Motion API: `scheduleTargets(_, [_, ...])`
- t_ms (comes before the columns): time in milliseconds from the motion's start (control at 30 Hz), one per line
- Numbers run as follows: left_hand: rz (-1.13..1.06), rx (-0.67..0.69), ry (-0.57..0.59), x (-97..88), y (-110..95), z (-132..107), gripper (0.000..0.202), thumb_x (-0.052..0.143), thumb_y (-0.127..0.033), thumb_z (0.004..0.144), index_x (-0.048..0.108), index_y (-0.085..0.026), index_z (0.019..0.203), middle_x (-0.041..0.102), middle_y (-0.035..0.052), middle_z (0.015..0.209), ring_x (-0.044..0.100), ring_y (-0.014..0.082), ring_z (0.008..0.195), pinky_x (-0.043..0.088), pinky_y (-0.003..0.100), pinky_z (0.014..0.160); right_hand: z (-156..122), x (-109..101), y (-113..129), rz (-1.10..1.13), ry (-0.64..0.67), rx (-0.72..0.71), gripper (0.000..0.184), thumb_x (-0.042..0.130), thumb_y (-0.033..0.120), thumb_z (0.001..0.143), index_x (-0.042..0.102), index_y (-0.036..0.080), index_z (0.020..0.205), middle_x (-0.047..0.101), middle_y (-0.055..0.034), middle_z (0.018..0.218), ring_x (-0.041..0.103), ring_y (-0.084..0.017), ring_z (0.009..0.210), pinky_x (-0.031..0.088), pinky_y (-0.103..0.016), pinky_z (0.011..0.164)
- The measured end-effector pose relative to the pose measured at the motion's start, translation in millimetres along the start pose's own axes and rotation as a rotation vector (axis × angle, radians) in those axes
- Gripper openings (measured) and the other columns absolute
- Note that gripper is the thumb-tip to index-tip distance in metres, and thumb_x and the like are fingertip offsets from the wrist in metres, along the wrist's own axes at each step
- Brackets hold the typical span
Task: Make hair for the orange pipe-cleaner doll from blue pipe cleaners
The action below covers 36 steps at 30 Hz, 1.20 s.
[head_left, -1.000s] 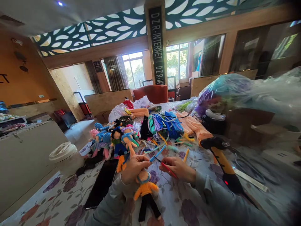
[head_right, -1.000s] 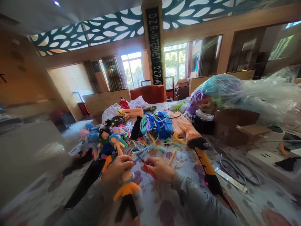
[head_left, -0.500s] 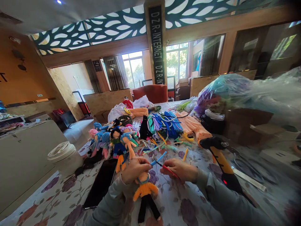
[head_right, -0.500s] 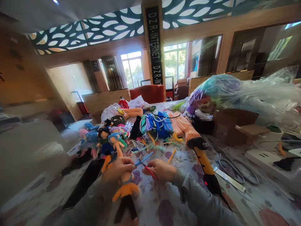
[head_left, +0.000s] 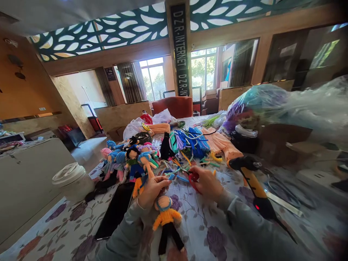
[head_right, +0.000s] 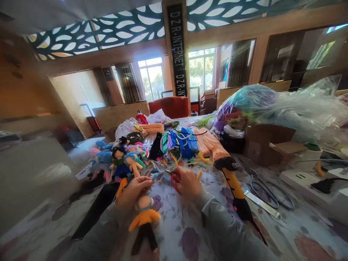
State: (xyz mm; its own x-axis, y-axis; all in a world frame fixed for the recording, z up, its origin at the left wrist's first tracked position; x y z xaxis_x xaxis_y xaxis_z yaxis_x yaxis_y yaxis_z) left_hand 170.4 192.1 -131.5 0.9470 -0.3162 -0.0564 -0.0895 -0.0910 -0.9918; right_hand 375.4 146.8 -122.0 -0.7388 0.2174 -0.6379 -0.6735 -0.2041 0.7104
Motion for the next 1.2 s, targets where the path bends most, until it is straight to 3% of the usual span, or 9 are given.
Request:
scheduleTargets(133, [-0.043, -0.007, -0.001, 0.6, 0, 0, 0.030, 0.081, -0.037, 0.054, 0.061, -0.015, 0.062, 0.054, -0.0039, 0.051, 0.040, 0.0065, 0.045, 0.026, 0.021, 0.043, 0, 13, 0, -0.088, -0.030, -0.054, 0.023, 0.056, 0.017, 0.073, 0.064, 0.019, 0.095, 0.067, -0.0055, 0.077, 0.061, -0.021, 0.075, 0.035, -0.028, 0.063])
scheduleTargets(267, [-0.064, -0.009, -0.017, 0.5, 1, 0, 0.033, 0.081, -0.038, 0.055, 0.062, -0.014, 0.067, 0.056, -0.0027, 0.053, 0.041, 0.0069, 0.043, 0.027, 0.021, 0.041, 0, 12, 0, -0.085, -0.036, -0.084, 0.025, 0.055, 0.016, 0.073, 0.064, 0.017, 0.097, 0.067, -0.0064, 0.077, 0.060, -0.021, 0.072, 0.033, -0.028, 0.061])
scheduleTargets(433, [-0.076, 0.051, -0.037, 2.4, -6, -2, 0.033, 0.083, -0.040, 0.055, 0.064, -0.014, 0.065, 0.064, 0.0010, 0.063, 0.051, 0.0100, 0.054, 0.039, 0.021, 0.049, -5, 6, 11, 0.023, 0.008, -0.156, 0.018, 0.052, 0.016, 0.075, 0.060, 0.018, 0.091, 0.058, 0.0018, 0.064, 0.049, -0.013, 0.057, 0.030, -0.025, 0.056])
scheduleTargets(567, [-0.080, 0.047, 0.037, 9.9, -10, -7, 0.034, 0.083, -0.040, 0.056, 0.065, -0.014, 0.066, 0.071, 0.0069, 0.075, 0.060, 0.0148, 0.066, 0.045, 0.023, 0.058, -8, 8, 14, 0.157, 0.068, -0.175, 0.018, 0.054, 0.013, 0.070, 0.057, 0.019, 0.087, 0.051, 0.0060, 0.059, 0.042, -0.010, 0.052, 0.030, -0.023, 0.052])
scheduleTargets(733, [-0.059, -0.007, 0.125, 15.8, -10, -14, 0.029, 0.083, -0.036, 0.059, 0.066, -0.015, 0.066, 0.066, 0.0018, 0.057, 0.059, 0.0127, 0.054, 0.041, 0.021, 0.048, -6, 12, 8, 0.374, 0.075, -0.141, 0.021, 0.055, 0.024, 0.074, 0.054, 0.019, 0.094, 0.052, 0.0050, 0.065, 0.045, -0.010, 0.056, 0.037, -0.023, 0.053])
scheduleTargets(967, [-0.007, -0.068, 0.237, 20.2, -8, -17, 0.023, 0.080, -0.035, 0.063, 0.070, -0.015, 0.067, 0.071, 0.0018, 0.063, 0.053, 0.0080, 0.045, 0.041, 0.021, 0.046, -3, 10, 12, 0.634, 0.058, -0.072, 0.026, 0.061, 0.033, 0.071, 0.050, 0.020, 0.090, 0.054, 0.0031, 0.072, 0.050, -0.011, 0.061, 0.041, -0.024, 0.055])
scheduleTargets(1200, [0.017, -0.110, 0.320, 22.7, -8, -19, 0.025, 0.081, -0.037, 0.061, 0.073, -0.014, 0.070, 0.073, 0.0028, 0.067, 0.055, 0.0087, 0.046, 0.040, 0.022, 0.046, -4, 6, 16, 0.725, 0.018, -0.035, 0.028, 0.065, 0.034, 0.068, 0.050, 0.021, 0.087, 0.055, 0.0039, 0.071, 0.050, -0.011, 0.061, 0.040, -0.024, 0.056])
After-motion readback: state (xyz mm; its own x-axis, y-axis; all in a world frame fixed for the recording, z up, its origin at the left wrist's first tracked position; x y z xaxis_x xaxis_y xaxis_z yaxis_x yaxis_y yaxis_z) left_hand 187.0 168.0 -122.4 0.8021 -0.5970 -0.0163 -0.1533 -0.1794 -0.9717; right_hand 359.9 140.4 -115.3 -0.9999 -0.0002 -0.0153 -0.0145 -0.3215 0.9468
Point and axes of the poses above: each hand's wrist, its own z-axis towards the middle knuckle, its own x-axis out of the palm, y = z × x, the point moved 4 cm from there along z, towards the middle knuckle
